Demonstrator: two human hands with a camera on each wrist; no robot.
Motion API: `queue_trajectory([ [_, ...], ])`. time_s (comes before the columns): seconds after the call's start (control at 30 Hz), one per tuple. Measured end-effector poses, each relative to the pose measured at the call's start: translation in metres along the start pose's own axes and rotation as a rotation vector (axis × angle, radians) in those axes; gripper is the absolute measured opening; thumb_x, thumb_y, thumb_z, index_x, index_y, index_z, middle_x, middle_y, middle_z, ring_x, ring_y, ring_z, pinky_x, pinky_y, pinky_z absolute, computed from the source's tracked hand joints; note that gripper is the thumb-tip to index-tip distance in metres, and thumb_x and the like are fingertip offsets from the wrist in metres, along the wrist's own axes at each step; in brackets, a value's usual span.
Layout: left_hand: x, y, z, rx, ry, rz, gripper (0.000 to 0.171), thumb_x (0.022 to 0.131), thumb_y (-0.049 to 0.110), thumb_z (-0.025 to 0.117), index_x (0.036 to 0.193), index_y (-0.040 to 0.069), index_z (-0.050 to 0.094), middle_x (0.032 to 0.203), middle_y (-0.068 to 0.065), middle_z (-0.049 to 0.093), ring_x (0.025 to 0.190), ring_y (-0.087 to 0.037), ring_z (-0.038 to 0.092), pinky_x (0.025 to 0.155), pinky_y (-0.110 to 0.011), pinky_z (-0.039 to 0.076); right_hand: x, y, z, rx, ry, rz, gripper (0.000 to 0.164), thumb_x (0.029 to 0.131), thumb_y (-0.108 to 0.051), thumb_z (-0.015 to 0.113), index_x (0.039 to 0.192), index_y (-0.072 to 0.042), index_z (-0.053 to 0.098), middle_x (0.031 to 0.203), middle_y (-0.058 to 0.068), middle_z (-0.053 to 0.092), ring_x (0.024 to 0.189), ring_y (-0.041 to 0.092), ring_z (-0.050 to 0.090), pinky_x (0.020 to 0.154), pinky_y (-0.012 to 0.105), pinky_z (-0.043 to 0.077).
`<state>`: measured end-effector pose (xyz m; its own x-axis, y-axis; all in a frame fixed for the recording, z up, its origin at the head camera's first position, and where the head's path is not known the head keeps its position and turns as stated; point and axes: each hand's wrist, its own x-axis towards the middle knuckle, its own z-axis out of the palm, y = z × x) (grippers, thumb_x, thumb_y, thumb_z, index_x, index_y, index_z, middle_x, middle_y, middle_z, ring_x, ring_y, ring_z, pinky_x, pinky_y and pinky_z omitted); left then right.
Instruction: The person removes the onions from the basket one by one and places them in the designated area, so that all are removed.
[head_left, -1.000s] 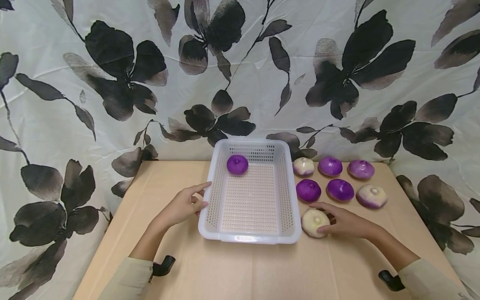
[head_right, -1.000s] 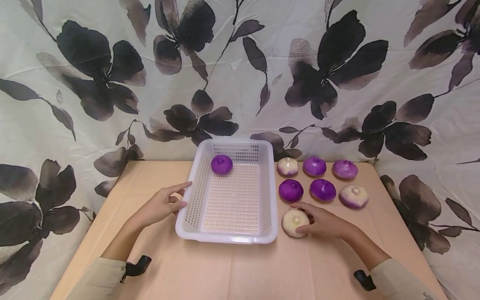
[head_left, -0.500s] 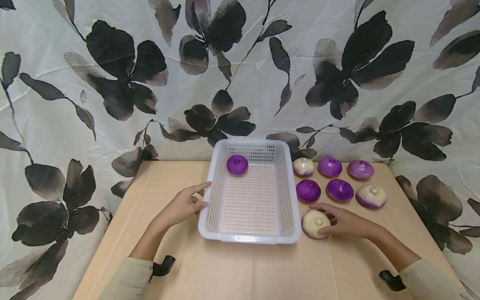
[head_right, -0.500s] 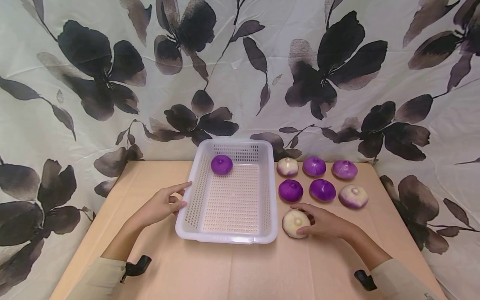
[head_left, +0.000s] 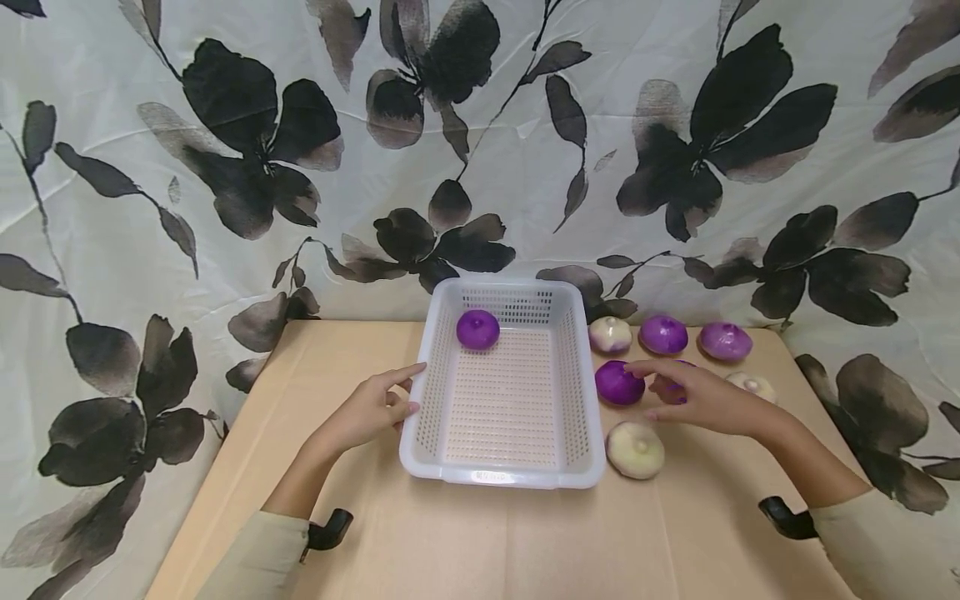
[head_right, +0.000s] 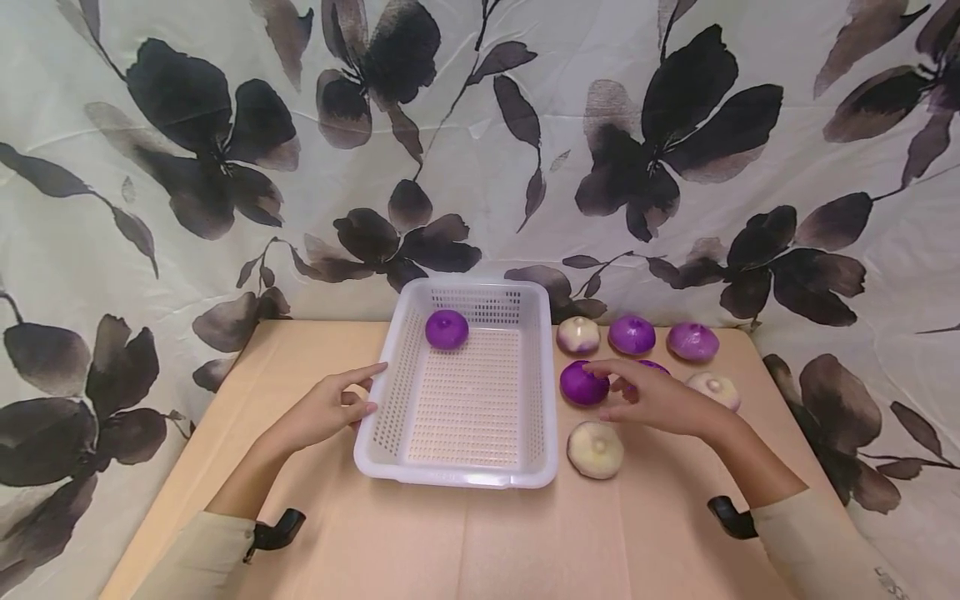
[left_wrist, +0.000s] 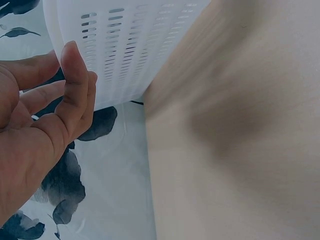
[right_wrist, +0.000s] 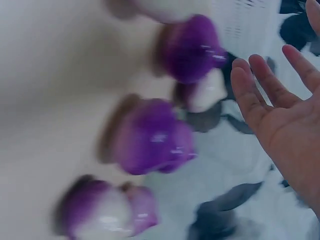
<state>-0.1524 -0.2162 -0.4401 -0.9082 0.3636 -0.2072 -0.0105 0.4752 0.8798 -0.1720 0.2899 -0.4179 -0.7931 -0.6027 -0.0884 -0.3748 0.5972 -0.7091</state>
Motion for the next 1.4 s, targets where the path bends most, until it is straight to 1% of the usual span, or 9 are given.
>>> queue_trajectory([
  [0.1, 0.000, 0.001, 0.000, -0.010, -0.002, -0.001, 0.063, 0.097, -0.004, 0.062, 0.156, 0.000, 0.041, 0.123, -0.026, 0.055, 0.075, -0.020, 0.067, 0.070, -0.048, 0.063, 0.016, -0.015, -0.011, -0.002, 0.011, -0.001, 0.064, 0.091, -0.026, 0.080, 0.147, -0.011, 0.054, 0.135, 0.015, 0.063, 0.111, 0.032, 0.066, 0.092, 0.032, 0.059],
  [0.13, 0.000, 0.001, 0.001, -0.012, -0.001, -0.002, 0.063, 0.097, -0.004, 0.062, 0.156, 0.000, 0.041, 0.122, -0.026, 0.055, 0.076, -0.020, 0.067, 0.070, -0.049, 0.063, 0.022, -0.020, -0.013, 0.003, 0.012, -0.007, 0.064, 0.091, -0.025, 0.080, 0.147, -0.010, 0.053, 0.142, 0.015, 0.060, 0.116, 0.033, 0.066, 0.096, 0.037, 0.059],
  [0.23, -0.001, 0.002, 0.001, -0.009, 0.003, -0.002, 0.064, 0.096, -0.004, 0.062, 0.156, -0.001, 0.041, 0.122, -0.025, 0.055, 0.076, -0.020, 0.067, 0.071, -0.050, 0.063, 0.046, -0.034, -0.018, 0.016, 0.001, -0.006, 0.066, 0.092, -0.024, 0.079, 0.149, -0.007, 0.051, 0.144, 0.019, 0.057, 0.122, 0.039, 0.063, 0.101, 0.052, 0.057],
  [0.33, -0.001, 0.002, 0.000, -0.006, 0.007, 0.001, 0.063, 0.096, -0.004, 0.062, 0.156, -0.001, 0.041, 0.121, -0.025, 0.055, 0.076, -0.020, 0.067, 0.070, -0.049, 0.063, 0.073, -0.045, -0.019, 0.000, -0.020, -0.023, 0.070, 0.092, -0.023, 0.079, 0.151, -0.003, 0.047, 0.147, 0.024, 0.053, 0.125, 0.040, 0.061, 0.104, 0.059, 0.053],
  [0.67, -0.003, 0.000, 0.001, 0.001, 0.001, 0.015, 0.063, 0.097, -0.005, 0.062, 0.156, -0.002, 0.040, 0.122, -0.027, 0.056, 0.071, -0.019, 0.066, 0.070, -0.053, 0.062, 0.162, -0.081, -0.004, -0.098, -0.136, -0.025, 0.076, 0.093, -0.033, 0.078, 0.155, -0.005, 0.042, 0.151, 0.022, 0.051, 0.133, 0.045, 0.056, 0.110, 0.058, 0.049],
  [0.8, -0.003, 0.000, 0.000, -0.002, 0.004, 0.019, 0.063, 0.097, -0.004, 0.063, 0.156, -0.002, 0.040, 0.122, -0.026, 0.056, 0.072, -0.020, 0.067, 0.067, -0.047, 0.063, 0.191, -0.083, 0.006, -0.123, -0.177, 0.020, 0.076, 0.095, -0.035, 0.075, 0.156, -0.007, 0.041, 0.151, 0.026, 0.050, 0.134, 0.046, 0.055, 0.111, 0.057, 0.048],
  [0.97, -0.002, -0.001, 0.001, -0.009, 0.000, 0.022, 0.063, 0.097, -0.004, 0.063, 0.156, -0.002, 0.041, 0.121, -0.026, 0.055, 0.073, -0.020, 0.066, 0.064, -0.036, 0.062, 0.211, -0.077, 0.017, -0.127, -0.183, 0.094, 0.078, 0.095, -0.040, 0.074, 0.158, -0.011, 0.038, 0.154, 0.026, 0.047, 0.137, 0.043, 0.054, 0.113, 0.058, 0.046],
  [1.2, -0.001, -0.001, 0.001, -0.016, -0.002, 0.024, 0.063, 0.097, -0.005, 0.063, 0.156, -0.002, 0.040, 0.122, -0.027, 0.055, 0.071, -0.020, 0.067, 0.068, -0.049, 0.062, 0.226, -0.068, 0.030, -0.043, -0.128, 0.156, 0.082, 0.095, -0.041, 0.073, 0.161, -0.013, 0.033, 0.154, 0.027, 0.045, 0.143, 0.044, 0.046, 0.117, 0.061, 0.040],
  [1.4, -0.001, -0.001, -0.001, -0.026, -0.015, 0.029, 0.064, 0.097, -0.004, 0.063, 0.156, -0.002, 0.039, 0.122, -0.027, 0.055, 0.070, -0.021, 0.066, 0.070, -0.054, 0.062, 0.233, -0.062, 0.047, 0.110, -0.041, 0.212, 0.084, 0.094, -0.037, 0.074, 0.163, -0.018, 0.029, 0.157, 0.027, 0.041, 0.146, 0.046, 0.040, 0.119, 0.064, 0.035],
])
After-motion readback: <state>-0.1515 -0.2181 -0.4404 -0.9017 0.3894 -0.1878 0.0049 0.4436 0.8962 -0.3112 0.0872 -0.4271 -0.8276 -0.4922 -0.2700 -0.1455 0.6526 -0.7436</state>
